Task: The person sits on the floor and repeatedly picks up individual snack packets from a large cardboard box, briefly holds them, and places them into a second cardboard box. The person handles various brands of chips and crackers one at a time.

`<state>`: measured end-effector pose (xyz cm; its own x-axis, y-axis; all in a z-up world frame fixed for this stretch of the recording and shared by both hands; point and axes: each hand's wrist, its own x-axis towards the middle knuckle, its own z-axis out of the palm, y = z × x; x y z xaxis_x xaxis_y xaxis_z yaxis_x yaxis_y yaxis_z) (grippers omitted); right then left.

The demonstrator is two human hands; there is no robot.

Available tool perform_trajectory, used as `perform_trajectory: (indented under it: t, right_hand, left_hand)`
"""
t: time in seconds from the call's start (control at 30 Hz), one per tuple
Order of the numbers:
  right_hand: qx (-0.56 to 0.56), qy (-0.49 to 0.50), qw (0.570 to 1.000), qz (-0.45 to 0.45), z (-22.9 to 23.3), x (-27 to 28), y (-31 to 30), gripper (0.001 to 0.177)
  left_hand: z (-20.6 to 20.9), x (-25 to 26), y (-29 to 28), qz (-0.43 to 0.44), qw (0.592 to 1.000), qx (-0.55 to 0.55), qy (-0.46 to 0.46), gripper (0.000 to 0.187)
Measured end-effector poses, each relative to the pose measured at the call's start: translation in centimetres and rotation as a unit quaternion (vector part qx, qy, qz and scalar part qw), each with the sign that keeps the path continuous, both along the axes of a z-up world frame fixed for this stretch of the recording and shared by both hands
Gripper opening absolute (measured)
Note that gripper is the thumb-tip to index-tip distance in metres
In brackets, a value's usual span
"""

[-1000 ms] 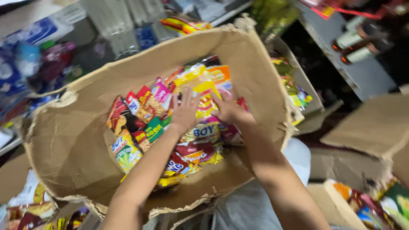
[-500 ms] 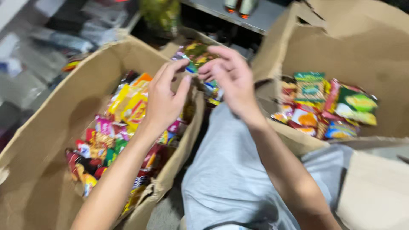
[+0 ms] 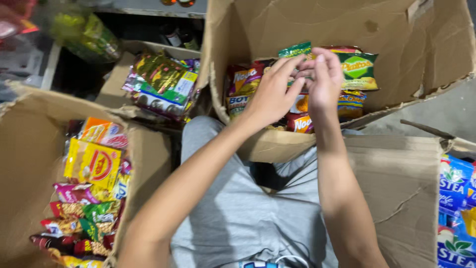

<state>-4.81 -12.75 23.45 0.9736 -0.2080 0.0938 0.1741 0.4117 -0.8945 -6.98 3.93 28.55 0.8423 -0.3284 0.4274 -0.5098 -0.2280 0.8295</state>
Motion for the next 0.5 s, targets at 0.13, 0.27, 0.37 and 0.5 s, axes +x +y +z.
perform_trajectory:
  t: [0.13,0.27,0.37,0.5]
  right_hand:
    - [-0.080,0.161,0.981,-0.068,-8.2,4.2,-3.0,0.019]
    - [-0.160,0.272,0.949,-0.016,-16.9,7.0,-4.1,0.018]
    - [-0.222,0.373,0.901,0.013,-23.1,8.7,-4.6,0.012]
    - [-0.439,0.352,0.825,-0.052,-30.1,10.1,-4.8,0.029]
  left_hand:
    - [-11.3,6.1,-6.4,0.161,0.973,0.005,0.167,0.046]
    - [-23.0,10.1,-7.7,0.228,0.914,0.092,0.323,0.036]
    - [-30.4,11.4,-6.7,0.244,0.849,0.152,0.443,0.042]
    - [-38.0,13.6,-5.3,0.248,0.794,0.161,0.531,0.046]
